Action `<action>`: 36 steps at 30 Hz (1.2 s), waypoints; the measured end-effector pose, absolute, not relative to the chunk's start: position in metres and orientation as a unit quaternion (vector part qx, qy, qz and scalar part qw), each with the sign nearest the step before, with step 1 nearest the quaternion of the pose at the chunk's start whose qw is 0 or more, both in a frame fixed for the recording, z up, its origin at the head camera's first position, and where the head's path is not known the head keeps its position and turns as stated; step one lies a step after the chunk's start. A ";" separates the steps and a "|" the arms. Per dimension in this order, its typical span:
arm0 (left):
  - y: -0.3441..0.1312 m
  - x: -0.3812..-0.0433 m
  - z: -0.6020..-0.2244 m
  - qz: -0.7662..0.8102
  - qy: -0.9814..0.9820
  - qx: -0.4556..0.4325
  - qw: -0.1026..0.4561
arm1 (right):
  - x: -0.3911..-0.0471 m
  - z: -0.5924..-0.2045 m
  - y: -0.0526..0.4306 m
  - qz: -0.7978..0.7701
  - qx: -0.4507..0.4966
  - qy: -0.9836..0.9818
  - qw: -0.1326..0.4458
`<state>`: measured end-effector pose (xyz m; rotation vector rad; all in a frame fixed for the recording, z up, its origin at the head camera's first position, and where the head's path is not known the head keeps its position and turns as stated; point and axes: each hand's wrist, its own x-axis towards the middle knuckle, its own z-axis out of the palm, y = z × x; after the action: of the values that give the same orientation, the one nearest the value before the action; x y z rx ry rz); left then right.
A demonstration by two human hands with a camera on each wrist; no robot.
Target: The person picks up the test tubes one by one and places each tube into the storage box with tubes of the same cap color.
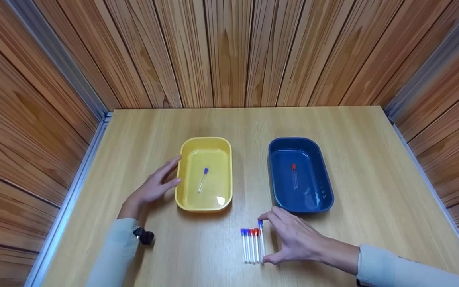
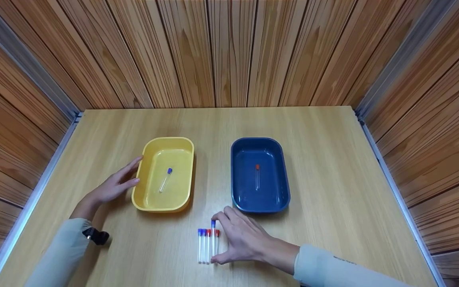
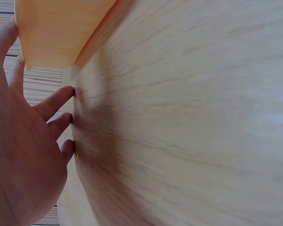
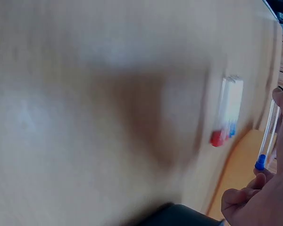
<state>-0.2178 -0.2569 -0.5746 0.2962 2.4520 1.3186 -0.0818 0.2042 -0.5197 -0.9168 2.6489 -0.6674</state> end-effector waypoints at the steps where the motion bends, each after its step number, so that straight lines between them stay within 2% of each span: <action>1: -0.257 -0.218 -0.575 0.464 0.863 0.105 0.169 | -0.083 -0.518 0.203 -0.232 -0.317 0.911 0.127; 8: -0.258 -0.217 -0.574 0.464 0.863 0.135 0.146 | -0.094 -0.504 0.193 -0.247 -0.330 0.908 0.074; 18: -0.256 -0.218 -0.572 0.474 0.857 0.127 0.157 | -0.118 -0.482 0.185 -0.271 -0.320 0.907 0.035; 25: -0.257 -0.218 -0.573 0.473 0.859 0.115 0.159 | -0.131 -0.474 0.174 -0.294 -0.331 0.896 0.036; 36: -0.258 -0.216 -0.574 0.483 0.851 0.153 0.138 | -0.150 -0.474 0.154 -0.318 -0.347 0.882 0.031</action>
<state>-0.2164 -0.2579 -0.5742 0.4438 2.4605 1.3976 -0.1497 0.1545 -0.4740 -1.0687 2.7161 -0.9791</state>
